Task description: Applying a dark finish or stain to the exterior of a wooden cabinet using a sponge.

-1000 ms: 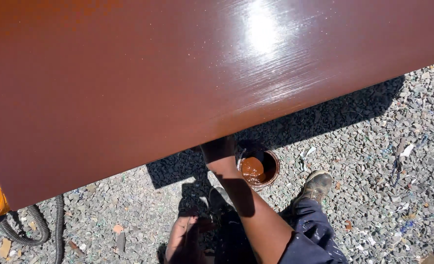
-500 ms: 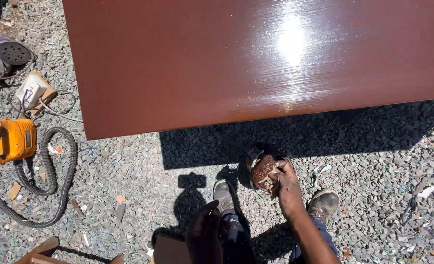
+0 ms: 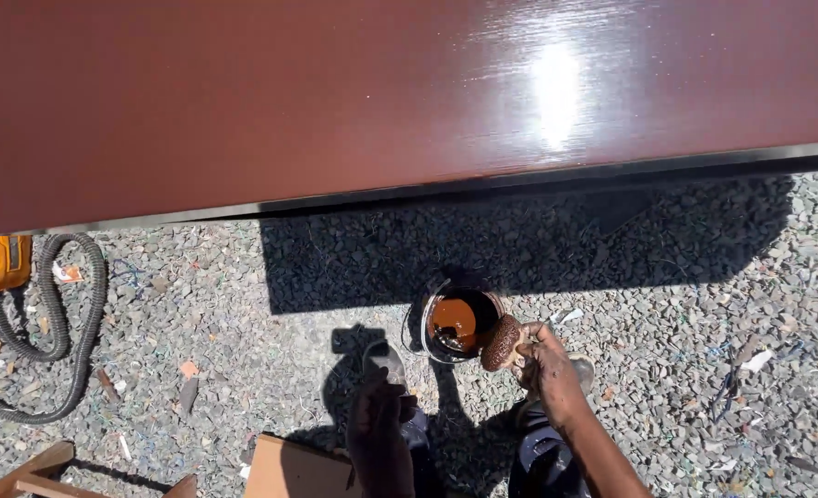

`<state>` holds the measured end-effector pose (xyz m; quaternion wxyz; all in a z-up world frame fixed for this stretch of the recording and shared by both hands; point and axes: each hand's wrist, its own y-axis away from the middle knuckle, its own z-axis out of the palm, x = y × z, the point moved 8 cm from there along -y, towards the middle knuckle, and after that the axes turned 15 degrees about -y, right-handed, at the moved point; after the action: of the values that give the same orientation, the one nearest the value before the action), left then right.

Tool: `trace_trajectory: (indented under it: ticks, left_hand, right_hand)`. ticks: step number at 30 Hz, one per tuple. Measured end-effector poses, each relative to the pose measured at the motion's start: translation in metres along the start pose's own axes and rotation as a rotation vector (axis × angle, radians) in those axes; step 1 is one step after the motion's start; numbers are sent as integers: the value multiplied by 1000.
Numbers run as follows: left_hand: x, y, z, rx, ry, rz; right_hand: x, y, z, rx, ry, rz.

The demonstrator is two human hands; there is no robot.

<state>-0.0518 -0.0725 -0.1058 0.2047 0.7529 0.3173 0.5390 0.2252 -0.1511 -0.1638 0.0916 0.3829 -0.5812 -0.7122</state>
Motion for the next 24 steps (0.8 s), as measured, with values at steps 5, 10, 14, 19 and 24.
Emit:
trace_trajectory:
  ticks: [5, 10, 14, 19, 24]
  left_hand:
    - [4, -8, 20, -88, -171, -47]
    - [34, -18, 52, -175, -293, -282]
    - [7, -102, 77, -347, -714, 170]
    - [-38, -169, 100, -528, -1111, 151]
    - [-52, -173, 125, -671, -1133, -98]
  right_hand:
    - [15, -23, -31, 31, -146, -17]
    - [24, -35, -28, 79, -187, -7]
    - [35, -42, -29, 249, -158, 23]
    - [107, -103, -48, 365, -277, -44]
    - [146, -149, -36, 380, -128, -37]
